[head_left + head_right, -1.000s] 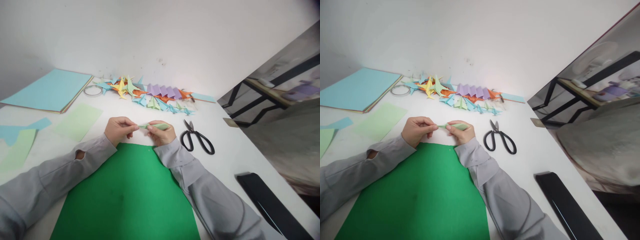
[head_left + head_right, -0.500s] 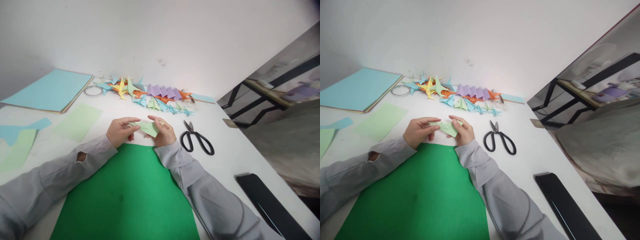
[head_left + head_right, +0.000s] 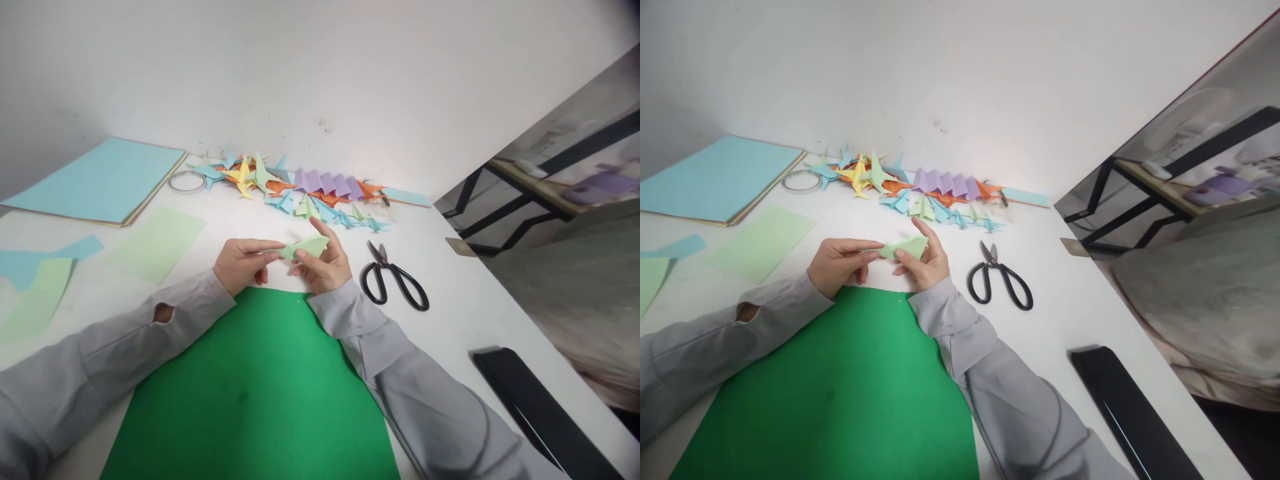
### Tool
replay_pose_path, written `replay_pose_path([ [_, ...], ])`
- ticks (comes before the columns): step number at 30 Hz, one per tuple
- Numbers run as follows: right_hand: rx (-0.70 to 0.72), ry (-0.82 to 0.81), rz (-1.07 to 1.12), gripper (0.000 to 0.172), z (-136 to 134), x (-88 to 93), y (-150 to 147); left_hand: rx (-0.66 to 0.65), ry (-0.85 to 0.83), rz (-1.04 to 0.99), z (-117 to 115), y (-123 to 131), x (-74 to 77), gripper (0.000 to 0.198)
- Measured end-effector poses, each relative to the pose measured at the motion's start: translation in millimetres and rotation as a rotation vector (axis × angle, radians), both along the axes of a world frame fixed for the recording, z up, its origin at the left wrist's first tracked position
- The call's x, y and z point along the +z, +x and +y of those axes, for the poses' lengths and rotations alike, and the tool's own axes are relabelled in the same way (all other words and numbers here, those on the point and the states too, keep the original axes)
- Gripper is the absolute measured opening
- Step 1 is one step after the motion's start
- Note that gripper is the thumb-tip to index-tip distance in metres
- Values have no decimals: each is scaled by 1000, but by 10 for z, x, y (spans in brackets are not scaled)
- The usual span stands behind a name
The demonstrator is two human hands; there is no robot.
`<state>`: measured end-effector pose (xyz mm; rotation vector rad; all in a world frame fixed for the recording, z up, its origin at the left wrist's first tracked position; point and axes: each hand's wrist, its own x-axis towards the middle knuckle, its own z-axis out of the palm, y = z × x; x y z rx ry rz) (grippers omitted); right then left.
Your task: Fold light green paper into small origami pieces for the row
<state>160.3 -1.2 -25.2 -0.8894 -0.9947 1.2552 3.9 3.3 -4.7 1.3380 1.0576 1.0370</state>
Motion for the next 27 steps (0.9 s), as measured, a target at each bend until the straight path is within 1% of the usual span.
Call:
replay_pose_path([
  [5, -3, 7, -21, 77, -17, 11, -12, 11, -25, -20, -10, 1, 10, 27],
  [11, -54, 25, -29, 96, -50, 52, -39, 11, -22, -77, 9, 5, 27, 27],
  [14, -71, 45, -65, 97, -59, 74, -45, 19, -36, -104, 29, 9, 27, 27],
  [16, -82, 56, -113, 92, -64, 78, -51, 21, -48, -122, 39, 7, 15, 28],
  [19, -84, 103, -174, 74, -74, 69, -69, 22, -61, -133, 45, -4, -11, 29],
  [23, -95, 192, -234, 53, -93, 41, -96, -1, -68, -135, 43, -22, -22, 23],
  [25, -108, 227, -270, 49, -105, 24, -96, 8, -75, -133, 43, -26, -16, 21],
  [27, -135, 275, -324, 51, -118, 7, -85, 16, -85, -131, 46, -29, -11, 18],
])
